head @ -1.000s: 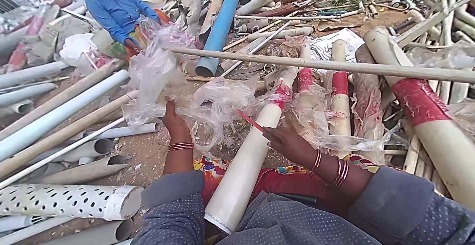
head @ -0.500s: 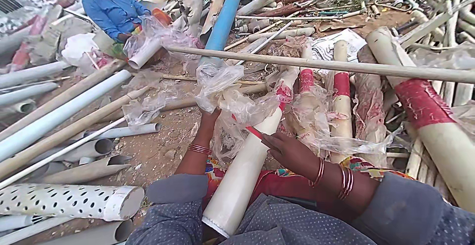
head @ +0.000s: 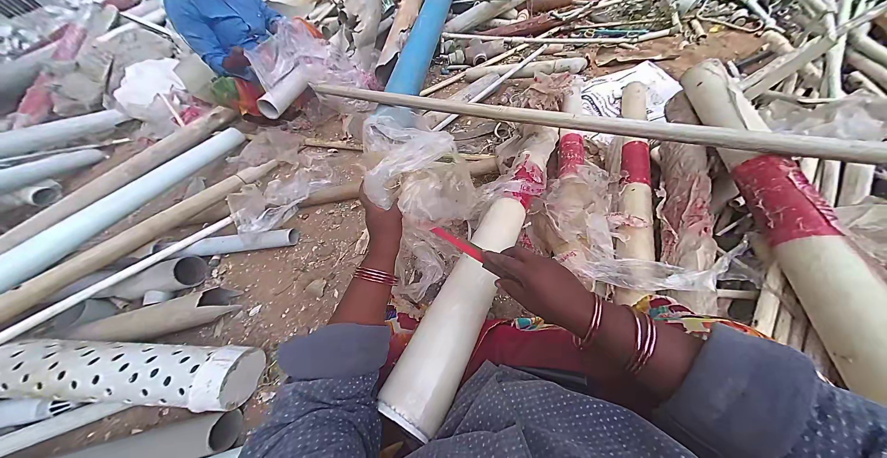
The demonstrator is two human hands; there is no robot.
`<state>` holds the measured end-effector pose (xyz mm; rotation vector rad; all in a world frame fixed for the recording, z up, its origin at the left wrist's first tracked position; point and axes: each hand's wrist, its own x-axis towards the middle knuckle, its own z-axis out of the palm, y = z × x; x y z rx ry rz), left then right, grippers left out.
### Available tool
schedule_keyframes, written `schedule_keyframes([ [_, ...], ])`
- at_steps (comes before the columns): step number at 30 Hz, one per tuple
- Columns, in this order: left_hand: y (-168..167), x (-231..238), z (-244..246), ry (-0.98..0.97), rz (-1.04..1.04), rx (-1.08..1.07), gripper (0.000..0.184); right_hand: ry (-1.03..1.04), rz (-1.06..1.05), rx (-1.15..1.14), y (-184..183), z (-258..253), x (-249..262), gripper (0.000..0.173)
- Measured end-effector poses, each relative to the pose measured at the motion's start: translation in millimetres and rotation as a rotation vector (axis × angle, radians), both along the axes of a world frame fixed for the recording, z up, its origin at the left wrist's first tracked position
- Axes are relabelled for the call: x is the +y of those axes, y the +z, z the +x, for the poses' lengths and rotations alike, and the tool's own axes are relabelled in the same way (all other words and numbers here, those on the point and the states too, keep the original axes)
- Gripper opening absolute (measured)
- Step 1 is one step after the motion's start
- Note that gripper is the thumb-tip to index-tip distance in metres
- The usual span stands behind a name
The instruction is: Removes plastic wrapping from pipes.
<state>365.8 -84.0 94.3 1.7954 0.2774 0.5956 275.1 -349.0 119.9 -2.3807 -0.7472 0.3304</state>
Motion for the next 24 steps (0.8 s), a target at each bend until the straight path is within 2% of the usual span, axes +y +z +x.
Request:
schedule_keyframes([
  [3,16,32,2,0.193,-0.048,-0.136,0.081,-0.037,0.054,-0.035,0,1,-5,0.049],
  [7,27,84,-11,0.369,-0.350,-0.221,0.059,-0.098,0.004,-0.062,-2,4,-10,0.049],
  [10,32,96,-23,0.363,-0.580,-0.276,0.040,-0.016,-0.141,-0.007,-8,10,-10,0.049],
  [13,32,90,-20,0.286,-0.638,-0.325,0.028,0.148,-0.191,0.022,-14,6,-2,0.050],
  [16,30,78,-15,0.260,-0.635,-0.302,0.030,0.283,-0.035,-0.104,-22,-7,2,0.046],
  [18,30,73,-13,0.252,-0.632,-0.279,0.033,0.296,0.096,-0.207,-23,-13,0,0.044],
  [21,25,69,-8,0.251,-0.694,-0.250,0.037,0.184,0.275,-0.297,-22,-14,-3,0.043],
  [24,17,62,-2,0.185,-0.755,-0.232,0.032,0.067,0.318,-0.359,-17,-5,-9,0.044],
])
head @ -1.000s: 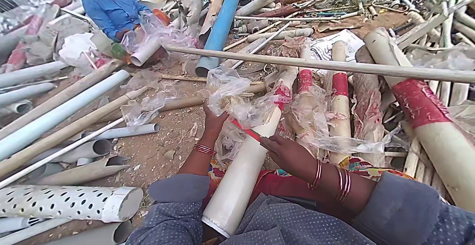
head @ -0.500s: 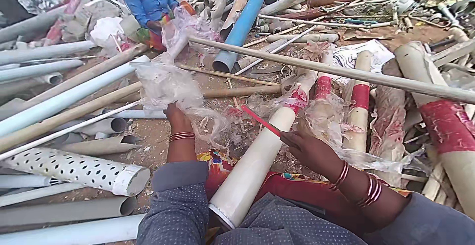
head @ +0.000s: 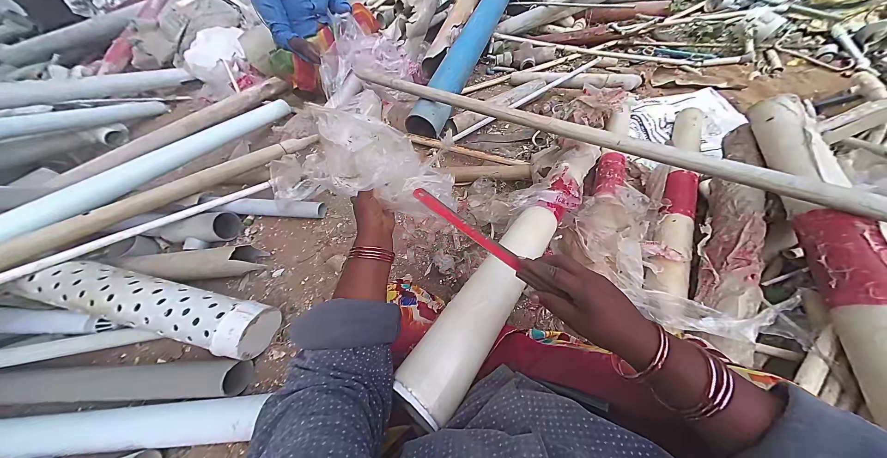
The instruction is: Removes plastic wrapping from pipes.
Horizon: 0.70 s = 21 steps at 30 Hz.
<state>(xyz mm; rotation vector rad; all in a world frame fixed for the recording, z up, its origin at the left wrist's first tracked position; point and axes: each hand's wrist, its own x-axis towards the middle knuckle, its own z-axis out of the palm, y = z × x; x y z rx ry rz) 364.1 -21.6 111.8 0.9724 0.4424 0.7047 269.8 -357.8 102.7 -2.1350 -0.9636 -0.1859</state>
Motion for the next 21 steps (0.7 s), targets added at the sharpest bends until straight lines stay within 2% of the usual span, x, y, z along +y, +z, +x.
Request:
schedule_keyframes([
  [7,4,-47,-14,-0.370,-0.007,0.156,0.025,-0.148,-0.034,0.072,2,19,-8,0.044],
  [12,6,-59,-24,-0.599,-0.013,0.168,0.044,-0.119,-0.070,0.219,4,23,-8,0.045],
  [17,7,-52,-27,-0.681,-0.053,0.079,0.045,-0.094,-0.078,0.306,8,19,-5,0.046],
  [19,9,-51,-28,-0.697,-0.014,0.111,0.053,-0.095,-0.097,0.338,10,20,-5,0.047],
  [21,6,-48,-29,-0.745,0.108,0.170,0.066,-0.083,-0.125,0.378,11,20,-5,0.048],
])
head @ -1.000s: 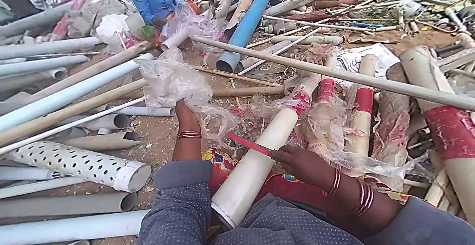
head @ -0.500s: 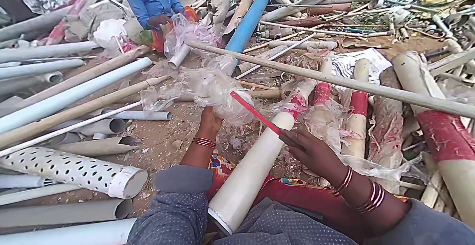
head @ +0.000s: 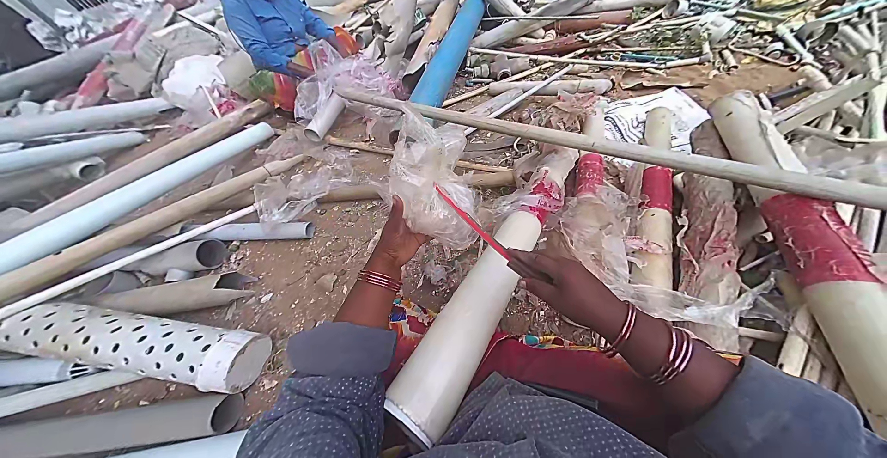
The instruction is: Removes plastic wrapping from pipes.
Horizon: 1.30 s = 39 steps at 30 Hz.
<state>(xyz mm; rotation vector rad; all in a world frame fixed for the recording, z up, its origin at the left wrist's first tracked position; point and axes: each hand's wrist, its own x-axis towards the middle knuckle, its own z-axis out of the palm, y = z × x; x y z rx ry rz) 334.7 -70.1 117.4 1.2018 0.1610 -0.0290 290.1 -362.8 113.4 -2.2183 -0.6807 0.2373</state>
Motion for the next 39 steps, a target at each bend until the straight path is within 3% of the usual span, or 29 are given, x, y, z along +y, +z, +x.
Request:
schedule_keyframes([
  [3,-2,-7,2,0.044,0.159,0.070,0.034,0.013,0.017,0.078,-1,-1,1,0.049],
  [9,-2,-18,6,0.257,0.294,0.051,0.047,0.002,0.085,0.241,7,2,-5,0.049],
  [15,-3,3,14,0.486,0.345,-0.086,0.046,-0.009,0.242,0.160,16,10,-26,0.046],
  [18,-7,18,16,0.524,0.488,-0.191,0.045,-0.093,0.305,0.138,16,16,-36,0.044],
  [23,-9,9,9,0.360,1.005,-0.210,0.036,-0.290,0.435,0.136,13,26,-43,0.044],
  [26,-7,-2,4,0.056,1.219,-0.383,0.039,-0.306,0.428,0.139,15,28,-47,0.045],
  [29,-11,-7,6,-0.074,1.357,-0.572,0.034,-0.284,0.326,0.179,19,28,-49,0.044],
  [33,-11,0,9,0.024,1.379,-0.581,0.038,-0.165,0.141,0.224,23,22,-44,0.043],
  [39,-20,0,14,0.250,1.080,-0.427,0.062,-0.013,0.034,0.162,14,0,-17,0.049],
])
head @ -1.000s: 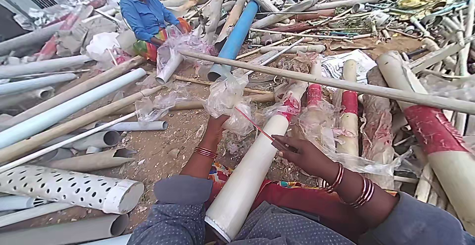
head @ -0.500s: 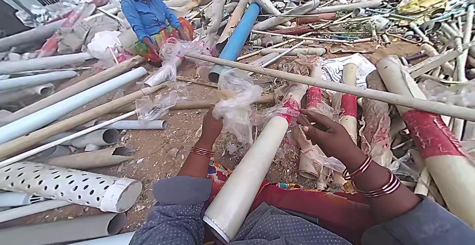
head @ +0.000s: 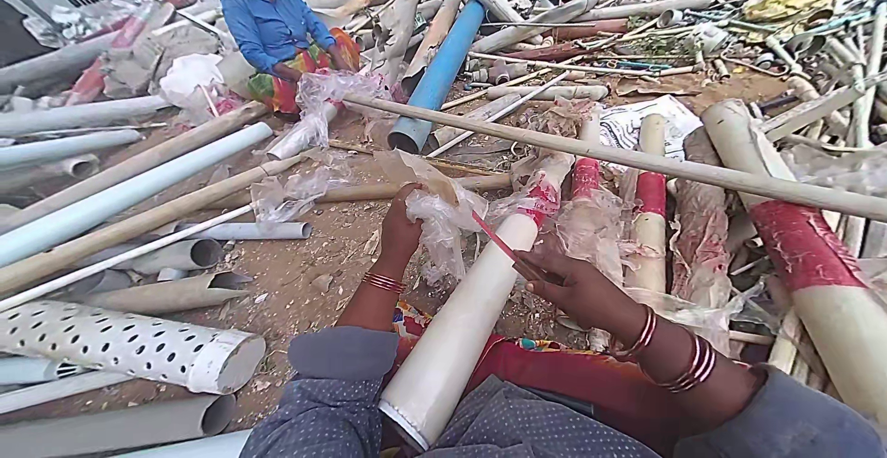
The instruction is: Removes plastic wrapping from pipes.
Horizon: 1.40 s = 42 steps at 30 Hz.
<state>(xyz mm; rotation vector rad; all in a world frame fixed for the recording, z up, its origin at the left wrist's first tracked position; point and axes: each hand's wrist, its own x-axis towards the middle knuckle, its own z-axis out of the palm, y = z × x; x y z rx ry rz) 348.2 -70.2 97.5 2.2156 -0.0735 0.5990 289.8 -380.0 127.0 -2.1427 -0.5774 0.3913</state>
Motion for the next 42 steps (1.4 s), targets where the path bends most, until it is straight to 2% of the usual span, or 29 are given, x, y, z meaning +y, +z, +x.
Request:
schedule_keyframes([
  [3,-5,-11,1,0.060,-0.226,-0.028,0.062,0.029,0.049,-0.003,-8,-13,12,0.051],
  [8,-8,-38,-6,0.135,-0.491,0.113,0.072,0.061,0.038,0.011,-14,-26,27,0.054],
  [13,-9,-59,-16,0.097,-0.726,0.172,0.049,0.067,-0.043,0.010,-17,-29,32,0.055],
  [19,17,-69,-26,0.075,-0.922,0.225,0.039,0.009,-0.058,-0.101,-12,-27,27,0.052],
  [22,22,-65,-28,-0.045,-1.001,0.249,0.029,-0.021,-0.043,-0.111,-10,-24,24,0.051],
  [23,21,-61,-29,-0.129,-1.028,0.262,0.034,-0.028,-0.046,-0.097,-9,-22,23,0.052],
  [26,12,-48,-29,-0.366,-1.053,0.312,0.067,-0.035,-0.066,-0.088,-12,-18,22,0.052],
  [27,11,-47,-28,-0.381,-1.050,0.317,0.070,-0.027,-0.076,-0.094,-13,-18,22,0.052],
  [31,12,-53,-30,-0.274,-1.002,0.336,0.066,0.013,-0.080,-0.137,-16,-26,27,0.054],
  [34,13,-64,-30,-0.115,-1.017,0.310,0.052,0.040,-0.092,-0.124,-20,-34,33,0.055],
  [42,12,-58,-22,0.007,-1.028,0.170,0.045,0.037,-0.023,-0.131,-16,-26,30,0.053],
])
